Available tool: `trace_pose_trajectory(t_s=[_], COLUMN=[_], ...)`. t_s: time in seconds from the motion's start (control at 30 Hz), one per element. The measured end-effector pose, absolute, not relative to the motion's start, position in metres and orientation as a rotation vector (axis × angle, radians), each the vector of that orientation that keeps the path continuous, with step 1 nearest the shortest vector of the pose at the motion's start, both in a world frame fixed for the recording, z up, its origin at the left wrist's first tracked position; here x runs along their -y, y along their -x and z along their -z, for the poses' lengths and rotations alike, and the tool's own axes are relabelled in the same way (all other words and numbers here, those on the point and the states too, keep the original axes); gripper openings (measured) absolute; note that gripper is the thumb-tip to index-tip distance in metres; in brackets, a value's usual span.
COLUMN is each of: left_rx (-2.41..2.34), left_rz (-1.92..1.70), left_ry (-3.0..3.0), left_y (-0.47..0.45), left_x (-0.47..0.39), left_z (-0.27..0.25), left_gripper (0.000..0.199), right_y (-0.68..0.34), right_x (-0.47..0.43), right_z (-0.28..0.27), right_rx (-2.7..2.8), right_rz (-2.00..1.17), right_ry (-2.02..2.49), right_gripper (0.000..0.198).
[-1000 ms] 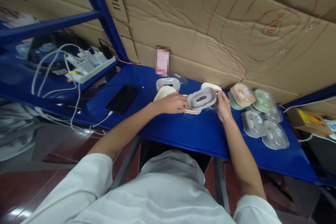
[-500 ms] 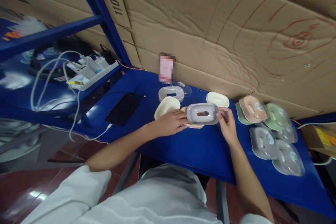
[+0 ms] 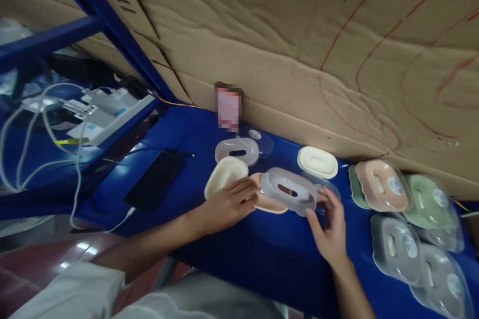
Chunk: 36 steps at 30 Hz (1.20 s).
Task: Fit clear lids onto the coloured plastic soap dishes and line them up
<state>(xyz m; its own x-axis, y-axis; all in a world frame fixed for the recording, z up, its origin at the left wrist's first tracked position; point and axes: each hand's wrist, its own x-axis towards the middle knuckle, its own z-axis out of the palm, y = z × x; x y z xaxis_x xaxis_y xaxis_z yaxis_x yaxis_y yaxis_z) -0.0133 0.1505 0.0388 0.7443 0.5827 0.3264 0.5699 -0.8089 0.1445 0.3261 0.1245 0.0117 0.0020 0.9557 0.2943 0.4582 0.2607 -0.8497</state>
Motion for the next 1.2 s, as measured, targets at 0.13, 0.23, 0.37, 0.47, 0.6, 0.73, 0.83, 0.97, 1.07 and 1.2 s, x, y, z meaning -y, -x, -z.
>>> trace_pose_trajectory(t_s=[0.13, 0.23, 0.37, 0.47, 0.6, 0.73, 0.83, 0.97, 1.07, 1.2], left_rx=[-0.909, -0.902, -0.950, -0.958, -0.975, -1.077, -1.129, -1.163, -1.185, -1.184], left_rz=[-0.649, -0.692, -0.610, -0.555, -0.513, -0.526, -0.550, -0.576, -0.589, -0.553], left_ry=[-2.944, -2.920, -2.878, -2.846, -2.802, -2.795, -2.790, -2.776, -2.752, -2.733], left_y=[0.016, 0.017, 0.020, 0.022, 0.025, 0.029, 0.034, 0.041, 0.043, 0.040], left_x=[-0.153, -0.153, -0.152, -0.154, -0.158, -0.161, -0.165, -0.172, -0.173, -0.172], left_z=[-0.039, -0.041, -0.047, -0.050, -0.044, -0.040, -0.044, -0.050, -0.051, -0.049], left_gripper=[0.014, 0.014, 0.015, 0.014, 0.021, 0.041, 0.046, 0.048, 0.052, 0.069], right_y=[-0.325, -0.313, -0.301, -0.308, -0.324, -0.324, -0.316, -0.311, -0.307, -0.291], right_x=[-0.123, -0.125, -0.123, -0.122, -0.128, -0.137, -0.142, -0.141, -0.136, -0.129], right_z=[-0.010, -0.023, -0.042, -0.042, -0.028, -0.028, -0.037, -0.041, -0.034, -0.029], right_rx=[1.790, 1.934, 1.971, 2.009, 2.165, 2.356, 2.381, 2.202, 2.163, 2.235], right_rz=[-0.605, -0.520, -0.489, -0.401, -0.316, -0.310, -0.292, -0.212, -0.217, -0.234], right_ry=[1.387, 1.294, 1.173, 1.162, 1.205, 1.164, 1.036, 1.071, 1.111, 1.067], right_gripper=[0.060, 0.037, 0.023, 0.022, 0.034, 0.055, 0.055, 0.047, 0.049, 0.058])
